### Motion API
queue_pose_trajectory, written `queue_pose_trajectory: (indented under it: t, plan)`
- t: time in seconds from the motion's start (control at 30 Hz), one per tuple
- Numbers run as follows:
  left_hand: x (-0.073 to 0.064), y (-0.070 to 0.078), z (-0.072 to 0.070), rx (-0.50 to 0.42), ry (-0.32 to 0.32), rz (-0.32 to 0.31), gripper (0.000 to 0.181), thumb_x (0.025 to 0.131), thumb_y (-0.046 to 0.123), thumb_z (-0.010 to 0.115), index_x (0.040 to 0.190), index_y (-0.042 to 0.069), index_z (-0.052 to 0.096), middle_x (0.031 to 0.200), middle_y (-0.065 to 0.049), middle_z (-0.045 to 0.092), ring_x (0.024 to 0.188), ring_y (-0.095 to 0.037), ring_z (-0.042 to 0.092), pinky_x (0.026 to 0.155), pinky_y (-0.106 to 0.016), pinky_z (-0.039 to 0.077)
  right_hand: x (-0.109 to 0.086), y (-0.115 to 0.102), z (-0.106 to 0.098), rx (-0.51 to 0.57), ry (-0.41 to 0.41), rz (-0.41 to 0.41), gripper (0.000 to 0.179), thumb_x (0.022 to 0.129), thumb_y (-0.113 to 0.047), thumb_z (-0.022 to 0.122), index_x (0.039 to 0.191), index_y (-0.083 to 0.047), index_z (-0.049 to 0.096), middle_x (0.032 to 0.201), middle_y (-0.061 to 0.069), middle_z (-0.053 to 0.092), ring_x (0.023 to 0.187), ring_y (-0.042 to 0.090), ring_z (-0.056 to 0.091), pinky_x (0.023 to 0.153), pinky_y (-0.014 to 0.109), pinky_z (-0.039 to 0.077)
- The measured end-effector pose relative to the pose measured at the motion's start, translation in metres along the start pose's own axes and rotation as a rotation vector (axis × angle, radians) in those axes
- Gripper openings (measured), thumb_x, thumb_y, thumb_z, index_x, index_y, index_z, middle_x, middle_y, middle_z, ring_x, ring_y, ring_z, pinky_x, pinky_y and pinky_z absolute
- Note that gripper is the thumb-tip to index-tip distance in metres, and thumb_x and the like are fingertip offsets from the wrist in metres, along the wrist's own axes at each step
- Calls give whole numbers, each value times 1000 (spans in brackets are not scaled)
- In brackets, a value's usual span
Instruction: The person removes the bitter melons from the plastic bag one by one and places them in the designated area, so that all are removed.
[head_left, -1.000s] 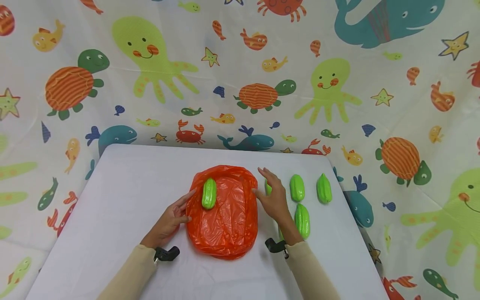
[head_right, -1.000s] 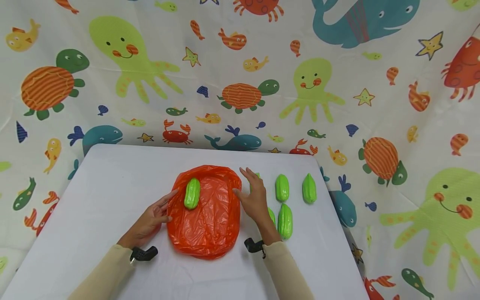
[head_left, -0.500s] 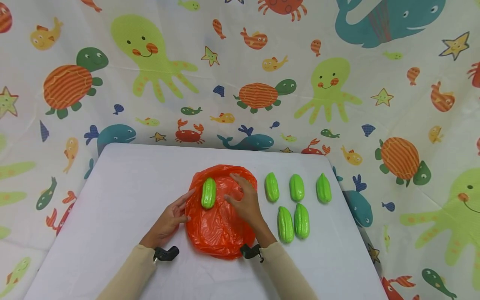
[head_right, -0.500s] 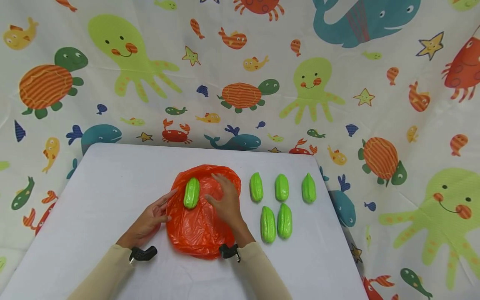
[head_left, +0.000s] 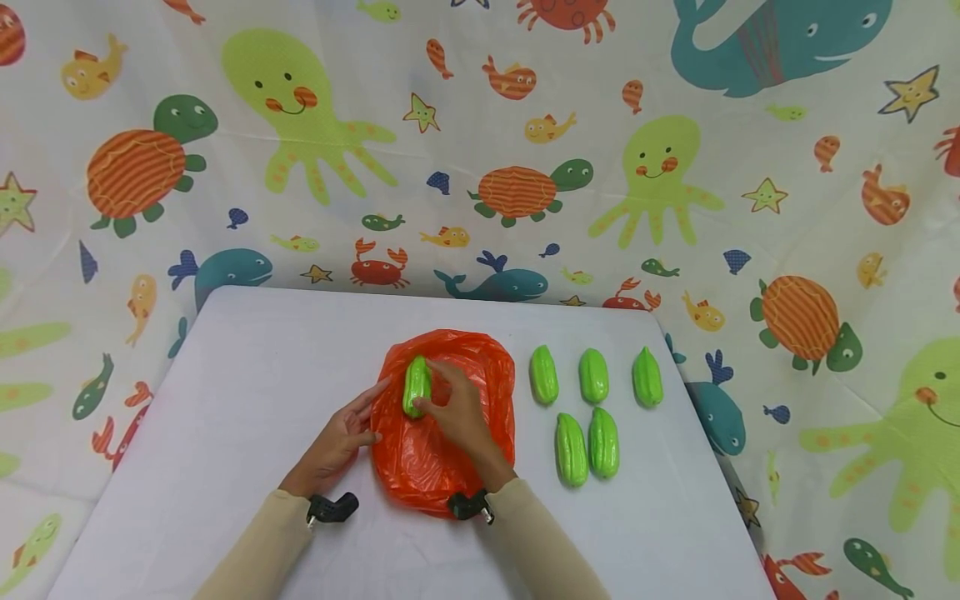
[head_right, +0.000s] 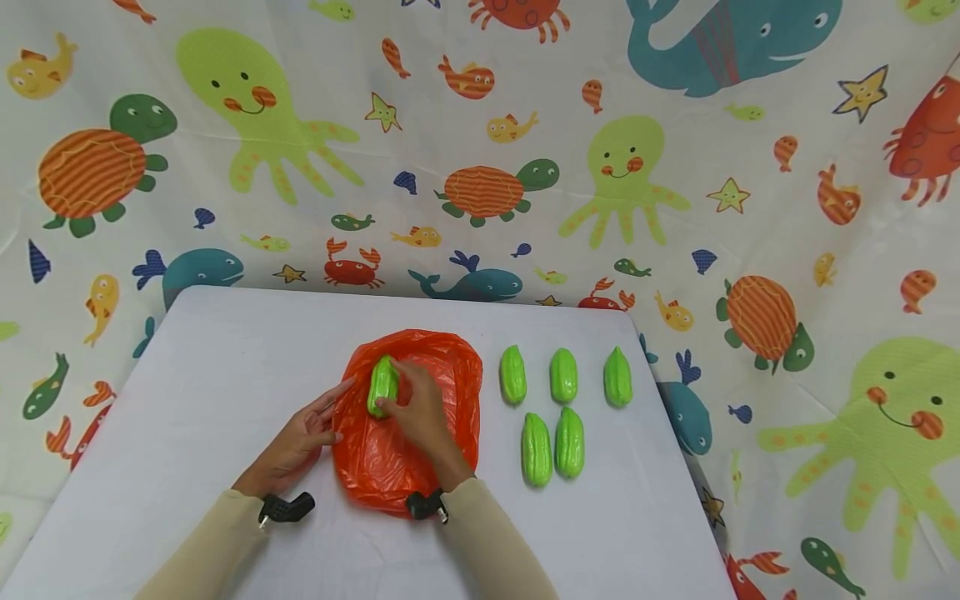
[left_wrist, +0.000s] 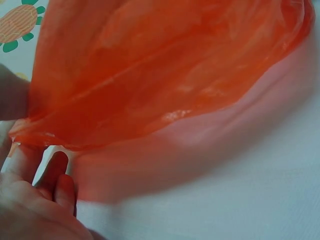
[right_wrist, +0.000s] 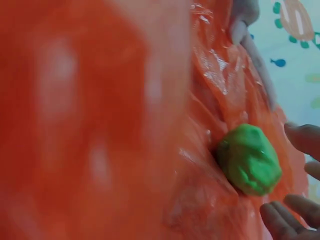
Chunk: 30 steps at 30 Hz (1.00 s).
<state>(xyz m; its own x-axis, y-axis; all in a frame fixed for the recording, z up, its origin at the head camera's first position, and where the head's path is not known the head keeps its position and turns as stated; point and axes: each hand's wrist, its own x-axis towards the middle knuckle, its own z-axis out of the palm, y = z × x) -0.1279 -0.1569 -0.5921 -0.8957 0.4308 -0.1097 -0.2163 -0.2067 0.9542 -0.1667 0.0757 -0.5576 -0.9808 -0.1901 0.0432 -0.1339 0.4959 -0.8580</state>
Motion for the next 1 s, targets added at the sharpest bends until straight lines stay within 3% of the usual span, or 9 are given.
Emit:
queue_pose_trajectory:
  t: [0.27, 0.57, 1.0]
  plan:
    - [0, 1, 0, -11, -3, 0, 89, 96, -10, 61, 171, 16, 22, 178, -17, 20, 144, 2, 50, 112, -19, 50, 2, -3, 14, -28, -19, 61, 68, 92, -20, 83, 154, -27, 57, 153, 2, 57, 132, 24, 61, 104, 42, 62]
    - [0, -1, -2, -14, -18, 20, 88, 96, -12, 60, 171, 14, 21, 178, -19, 17, 145, 2, 50, 112, -19, 50, 3, -3, 18, -43, -33, 55, 66, 92, -18, 83, 153, -23, 59, 153, 8, 55, 125, 25, 64, 101, 40, 63]
    - [0, -1, 0, -6, -7, 14, 88, 96, -11, 61, 171, 14, 22, 178, -18, 19, 143, 2, 51, 111, -20, 50, 0, -2, 14, -3, -23, 62, 66, 92, -13, 82, 153, -21, 59, 157, 8, 54, 131, 27, 64, 104, 40, 62]
